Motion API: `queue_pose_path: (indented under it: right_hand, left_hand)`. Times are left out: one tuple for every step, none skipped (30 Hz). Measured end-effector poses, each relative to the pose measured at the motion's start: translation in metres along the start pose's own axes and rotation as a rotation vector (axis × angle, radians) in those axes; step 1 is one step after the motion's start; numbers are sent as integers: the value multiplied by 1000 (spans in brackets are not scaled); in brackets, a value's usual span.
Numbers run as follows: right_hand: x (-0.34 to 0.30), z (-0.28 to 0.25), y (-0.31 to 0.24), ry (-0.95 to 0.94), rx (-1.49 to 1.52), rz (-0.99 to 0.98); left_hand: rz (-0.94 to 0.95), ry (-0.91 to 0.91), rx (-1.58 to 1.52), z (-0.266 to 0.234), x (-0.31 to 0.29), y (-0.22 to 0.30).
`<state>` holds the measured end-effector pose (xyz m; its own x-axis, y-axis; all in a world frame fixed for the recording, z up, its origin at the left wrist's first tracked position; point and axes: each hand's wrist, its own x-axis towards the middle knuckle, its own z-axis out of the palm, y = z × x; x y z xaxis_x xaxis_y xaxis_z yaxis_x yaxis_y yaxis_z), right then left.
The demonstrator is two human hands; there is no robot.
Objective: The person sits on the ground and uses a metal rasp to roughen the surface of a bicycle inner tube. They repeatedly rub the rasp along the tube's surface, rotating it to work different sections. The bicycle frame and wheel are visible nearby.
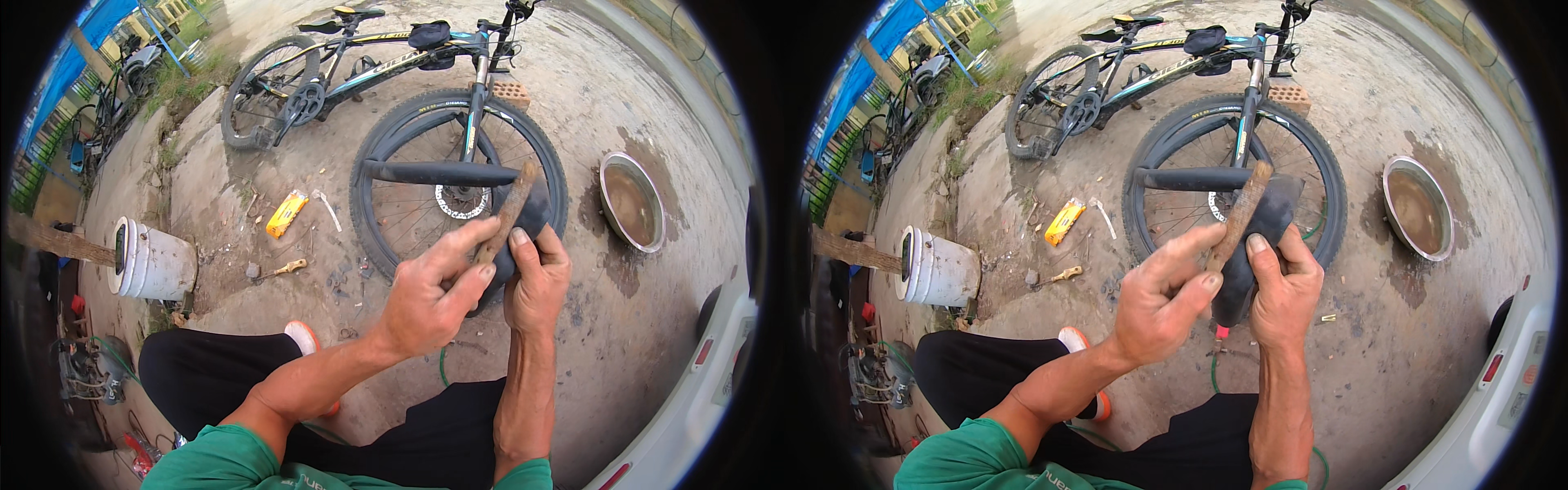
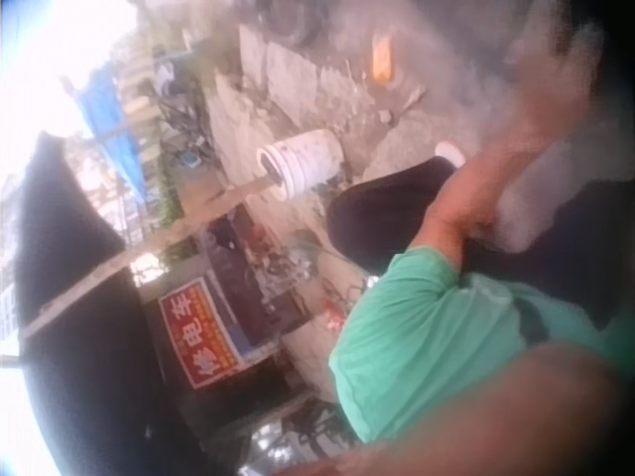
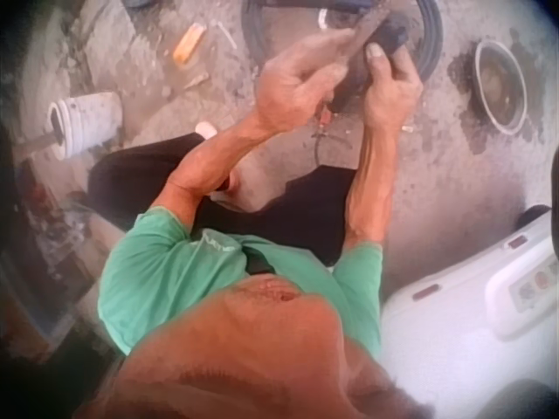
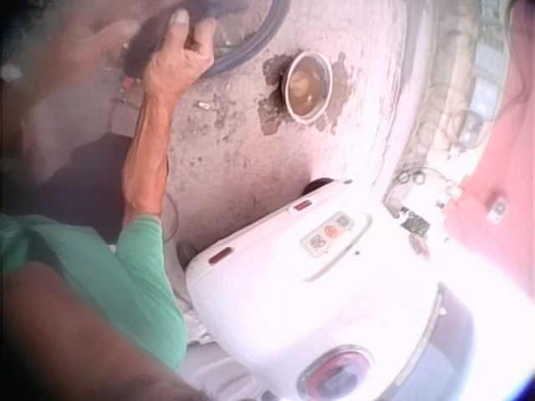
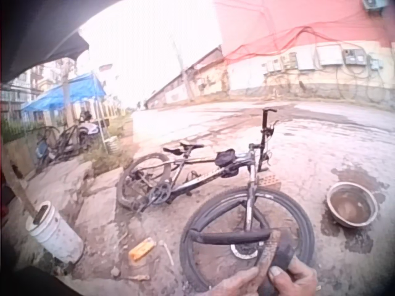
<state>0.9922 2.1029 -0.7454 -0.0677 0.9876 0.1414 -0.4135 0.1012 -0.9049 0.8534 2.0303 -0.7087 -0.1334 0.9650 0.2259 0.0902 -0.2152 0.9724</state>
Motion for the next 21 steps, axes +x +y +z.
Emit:
queue_pose_path:
  right_hand:
    - [0,0,-1,12,-15,15]
    - [1,-2,2,8,-31,2]
    - [1,-4,6,1,-48,-8]
    - [0,-5,9,-14,-65,-16]
    - [-1,-4,10,-12,-69,-7]
    - [-1,0,10,-15,-69,-5]
    - [-2,1,8,-9,-75,-4]
    - [-1,-2,9,-13,-36,1]
    - [-1,-2,7,-17,0,25]
    - [-1,-1,1,-21,37,49]
    - [-1,-1,-3,-24,73,74]
    - [0,0,-6,-19,89,71]
    - [1,2,-9,-14,104,69]
    - [2,3,-10,-7,120,67]
    - [2,4,-11,-6,134,67]
    - [2,4,-11,-5,123,63]
    - [2,3,-11,-5,112,58]
    - [3,3,-11,-9,104,55]
    - [3,3,-9,-13,102,47]
    - [3,2,-6,-18,101,39]
    - [2,1,-6,-20,97,28]
  left_hand:
    - [4,-21,21,-1,-13,-7]
    - [26,-37,52,1,-20,-15]
    - [2,-21,26,4,-14,-15]
    - [-23,3,0,9,-3,-13]
    - [-47,27,-25,10,10,-10]
    - [-40,7,37,6,26,-4]
    - [-57,-6,21,4,33,2]
    - [-74,-18,6,3,39,8]
    - [-95,-32,-5,1,41,10]
    - [-69,-72,38,-5,39,2]
    - [-87,-69,-15,-7,33,-1]
    - [-103,-70,-68,-7,24,-2]
    - [-120,-71,-122,-8,16,-3]
    - [-80,-103,-58,-11,12,-6]
    - [-89,-118,13,-16,9,-5]
    - [-98,-133,85,-21,7,-3]
    - [-107,-148,156,-23,6,-2]
    - [-109,-141,169,-23,4,1]
    - [-110,-134,182,-21,4,6]
    - [-101,-122,192,-20,3,6]
    - [-91,-114,198,-19,2,7]
